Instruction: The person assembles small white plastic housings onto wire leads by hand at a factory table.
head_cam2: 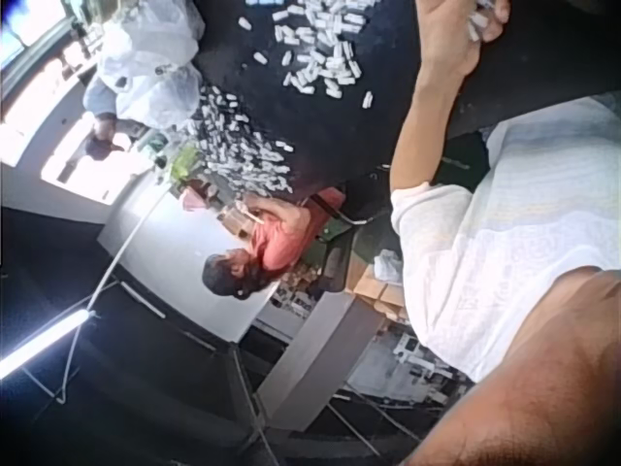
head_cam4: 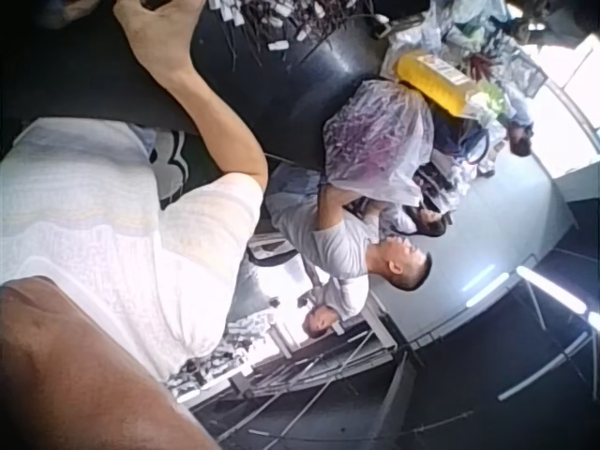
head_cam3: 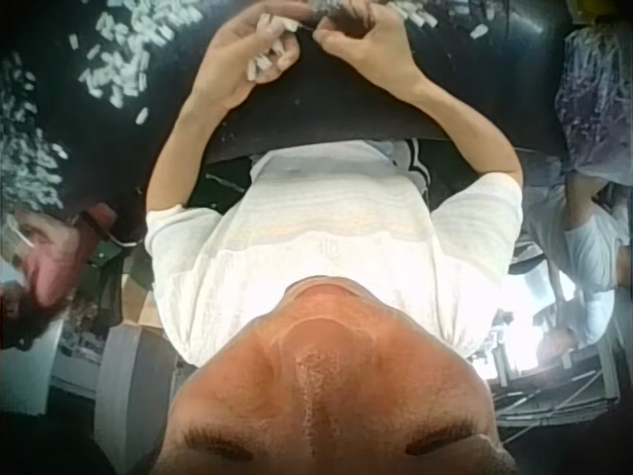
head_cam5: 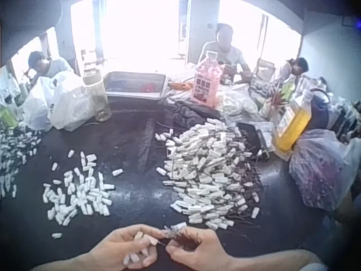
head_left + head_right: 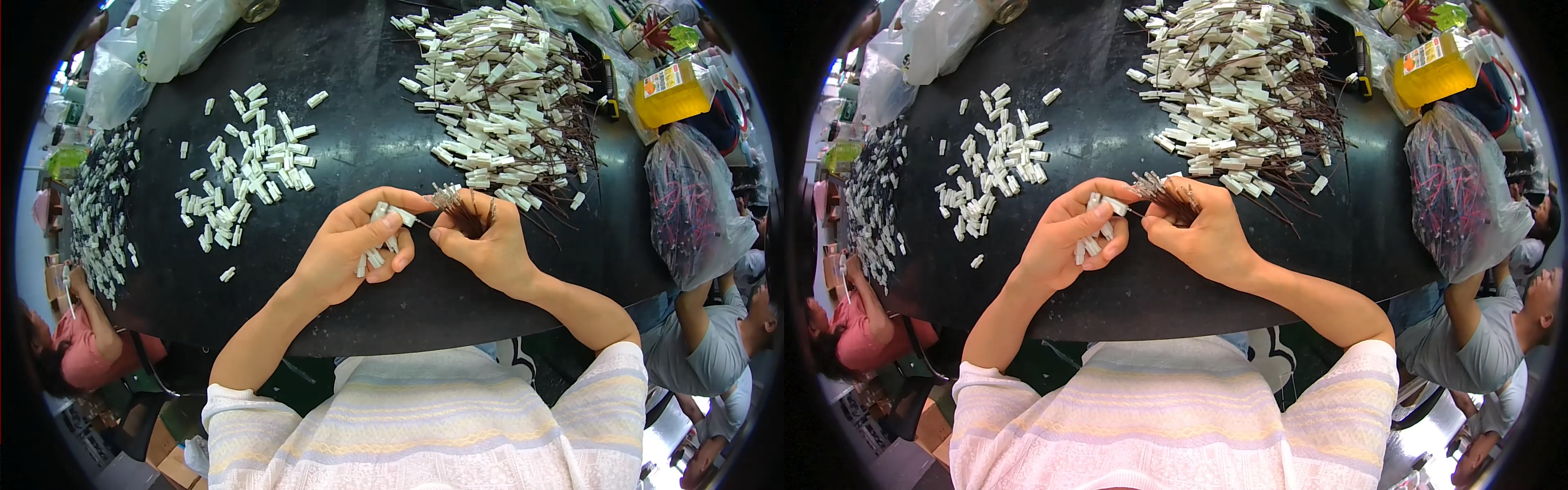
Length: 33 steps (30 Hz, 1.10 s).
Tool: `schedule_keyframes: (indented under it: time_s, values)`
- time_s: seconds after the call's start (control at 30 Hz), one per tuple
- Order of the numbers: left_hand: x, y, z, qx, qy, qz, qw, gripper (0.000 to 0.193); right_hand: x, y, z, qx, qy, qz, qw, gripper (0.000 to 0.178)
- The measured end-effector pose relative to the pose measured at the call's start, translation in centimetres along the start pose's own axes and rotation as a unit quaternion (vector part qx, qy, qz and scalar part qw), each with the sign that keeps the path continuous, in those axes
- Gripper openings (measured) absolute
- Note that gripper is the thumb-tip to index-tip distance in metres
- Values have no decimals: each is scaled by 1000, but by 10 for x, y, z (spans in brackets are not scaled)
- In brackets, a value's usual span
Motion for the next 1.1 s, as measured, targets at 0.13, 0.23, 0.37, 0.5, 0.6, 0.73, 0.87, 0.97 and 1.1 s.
schedule_keyframes:
  time_s: [0.13, 0.23, 0.37, 0.5, 0.6, 0.73, 0.87, 0.97, 1.1]
  values:
    - [6, 2, 0, -9, 30, 31, 999, 28, 0, 0, -2, -12, 17, -3, 1000, 5]
    - [11, -1, 1, -26, 6, 30, 999, 31, -1, 1, 1, -20, 15, -13, 1000, 5]
    - [-4, -5, 6, -19, -39, -70, 997, 37, -3, 3, 5, -10, -1, 10, 1000, 7]
    - [-14, -14, 3, -5, -84, -94, 992, 43, -4, 5, 3, 6, 7, 19, 1000, 9]
    - [-16, -19, 0, 16, -73, -46, 996, 38, -4, 5, 3, 9, 16, 11, 1000, 8]
    - [-15, -21, -3, 29, -90, 8, 996, 31, -6, 2, 4, 27, 16, 40, 999, 9]
    - [-16, -25, -7, 48, -48, 88, 994, 26, -5, 8, 3, 33, 11, 56, 998, 10]
    - [-13, -23, -7, 41, -103, 135, 985, 30, -6, 9, 2, 39, 13, 58, 997, 10]
    - [-9, -22, -4, 25, -99, 29, 994, 29, -5, 5, 3, 32, 15, 57, 998, 9]
Point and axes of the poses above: each hand's wrist, its own z-axis towards the middle knuckle, its own x-axis out of the palm, y = z × x, the point moved 4 cm from there along z, towards the middle knuckle, and after that the axes turned 3 degrees about x, right-handed, at the moved point
